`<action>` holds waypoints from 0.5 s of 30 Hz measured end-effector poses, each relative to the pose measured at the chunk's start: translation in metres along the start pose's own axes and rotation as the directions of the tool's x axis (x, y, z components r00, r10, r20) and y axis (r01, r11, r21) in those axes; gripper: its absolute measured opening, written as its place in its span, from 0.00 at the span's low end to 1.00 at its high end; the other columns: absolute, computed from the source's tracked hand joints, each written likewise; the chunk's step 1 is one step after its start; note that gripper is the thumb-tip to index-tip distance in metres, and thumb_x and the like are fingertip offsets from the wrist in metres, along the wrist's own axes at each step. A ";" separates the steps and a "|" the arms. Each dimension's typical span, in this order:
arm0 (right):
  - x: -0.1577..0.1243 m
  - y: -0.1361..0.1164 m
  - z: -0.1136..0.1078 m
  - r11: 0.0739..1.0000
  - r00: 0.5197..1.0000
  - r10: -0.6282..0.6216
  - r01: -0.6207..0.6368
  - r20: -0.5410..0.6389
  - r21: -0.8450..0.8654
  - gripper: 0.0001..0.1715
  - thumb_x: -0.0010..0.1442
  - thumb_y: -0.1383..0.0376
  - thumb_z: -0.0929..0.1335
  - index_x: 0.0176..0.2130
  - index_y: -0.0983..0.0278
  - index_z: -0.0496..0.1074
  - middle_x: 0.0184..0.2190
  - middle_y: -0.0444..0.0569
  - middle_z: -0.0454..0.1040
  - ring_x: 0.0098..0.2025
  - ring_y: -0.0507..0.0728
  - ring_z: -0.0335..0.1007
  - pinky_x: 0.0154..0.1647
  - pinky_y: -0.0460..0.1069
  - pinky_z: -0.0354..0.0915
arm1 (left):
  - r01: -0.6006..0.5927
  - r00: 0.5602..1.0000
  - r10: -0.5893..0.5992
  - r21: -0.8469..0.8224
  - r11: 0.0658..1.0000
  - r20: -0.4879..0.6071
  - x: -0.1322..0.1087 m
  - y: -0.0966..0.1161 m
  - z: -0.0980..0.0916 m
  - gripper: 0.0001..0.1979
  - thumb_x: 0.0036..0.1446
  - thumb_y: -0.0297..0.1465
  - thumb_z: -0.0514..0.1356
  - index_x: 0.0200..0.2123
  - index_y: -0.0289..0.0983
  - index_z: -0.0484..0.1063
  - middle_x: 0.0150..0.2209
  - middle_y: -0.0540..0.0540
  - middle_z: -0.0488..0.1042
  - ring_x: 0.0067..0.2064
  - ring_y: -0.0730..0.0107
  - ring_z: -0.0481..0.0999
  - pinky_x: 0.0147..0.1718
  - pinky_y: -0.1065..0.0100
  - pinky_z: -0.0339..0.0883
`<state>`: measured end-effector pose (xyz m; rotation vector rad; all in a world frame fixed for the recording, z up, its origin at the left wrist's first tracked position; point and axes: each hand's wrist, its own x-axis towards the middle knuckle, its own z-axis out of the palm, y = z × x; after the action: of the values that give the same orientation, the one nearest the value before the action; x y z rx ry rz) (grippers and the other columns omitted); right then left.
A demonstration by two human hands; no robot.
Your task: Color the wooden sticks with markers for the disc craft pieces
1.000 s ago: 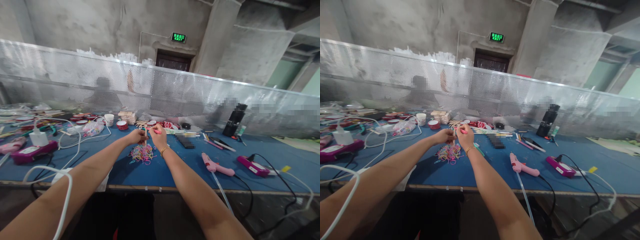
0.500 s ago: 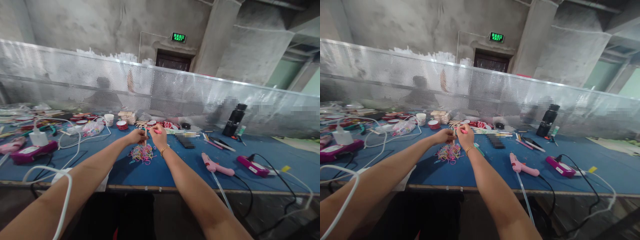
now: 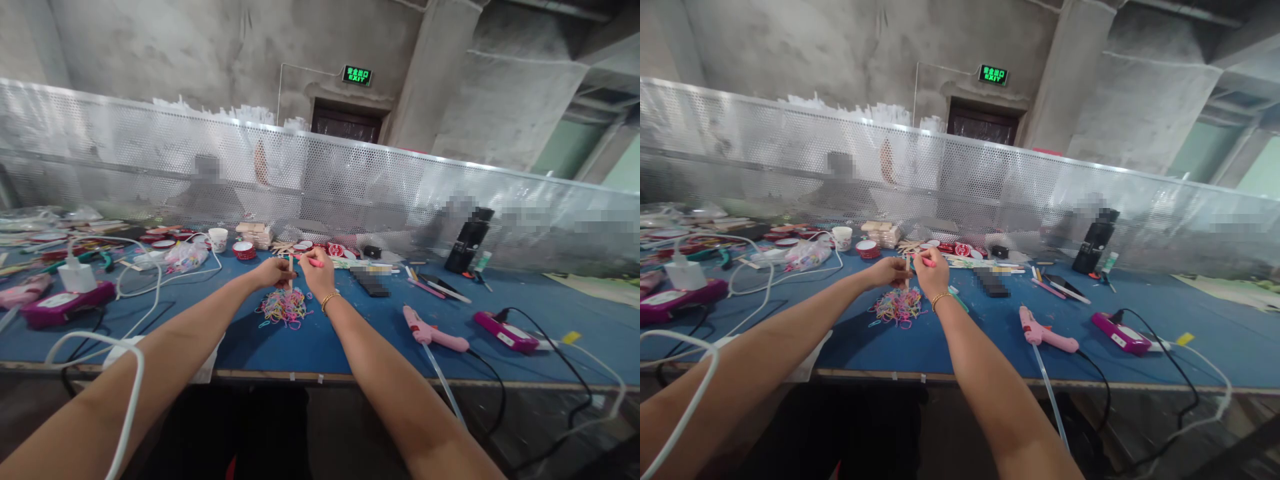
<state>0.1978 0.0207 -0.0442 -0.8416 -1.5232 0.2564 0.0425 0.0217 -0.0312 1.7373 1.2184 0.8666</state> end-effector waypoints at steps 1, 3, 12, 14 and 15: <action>0.000 0.000 0.000 1.000 1.000 0.003 -0.003 -0.007 0.000 0.07 0.55 0.61 0.64 0.26 0.60 0.64 0.26 0.42 0.71 0.32 0.54 0.68 0.38 0.48 0.63 | 0.002 1.000 -0.002 -0.003 1.000 -0.002 0.000 0.000 0.000 0.20 0.38 0.40 0.71 0.24 0.35 0.65 0.17 0.51 0.71 0.21 0.71 0.74 0.20 0.75 0.62; 0.000 -0.001 0.000 1.000 1.000 0.001 -0.001 -0.009 0.004 0.07 0.55 0.61 0.64 0.26 0.60 0.64 0.26 0.42 0.71 0.32 0.55 0.68 0.38 0.48 0.63 | 0.002 1.000 -0.003 -0.006 1.000 -0.004 0.001 -0.001 0.000 0.20 0.38 0.40 0.71 0.25 0.35 0.65 0.17 0.51 0.71 0.21 0.71 0.74 0.19 0.75 0.62; 0.001 0.000 0.000 1.000 1.000 0.014 -0.014 -0.009 0.015 0.06 0.54 0.62 0.64 0.26 0.60 0.65 0.26 0.42 0.71 0.32 0.54 0.68 0.38 0.48 0.62 | 0.001 1.000 -0.001 0.006 1.000 0.001 0.001 -0.001 -0.001 0.20 0.38 0.40 0.71 0.25 0.34 0.66 0.17 0.51 0.72 0.22 0.71 0.75 0.20 0.74 0.63; 0.001 0.000 0.000 1.000 1.000 0.002 -0.002 -0.009 0.013 0.07 0.54 0.62 0.64 0.26 0.60 0.65 0.26 0.42 0.71 0.32 0.54 0.67 0.38 0.48 0.62 | 0.003 1.000 -0.003 0.003 1.000 -0.001 0.000 0.000 0.000 0.19 0.38 0.39 0.71 0.25 0.34 0.66 0.17 0.51 0.71 0.21 0.71 0.75 0.20 0.74 0.63; 0.001 0.000 0.000 1.000 1.000 -0.004 0.004 -0.008 0.010 0.07 0.54 0.62 0.65 0.26 0.60 0.65 0.26 0.42 0.71 0.32 0.54 0.67 0.38 0.48 0.62 | 0.003 1.000 -0.003 0.001 1.000 -0.004 0.000 0.000 0.000 0.19 0.38 0.39 0.71 0.25 0.34 0.66 0.17 0.51 0.71 0.21 0.71 0.74 0.20 0.74 0.62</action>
<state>0.1983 0.0211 -0.0432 -0.8305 -1.5151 0.2575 0.0428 0.0213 -0.0311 1.7349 1.2242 0.8677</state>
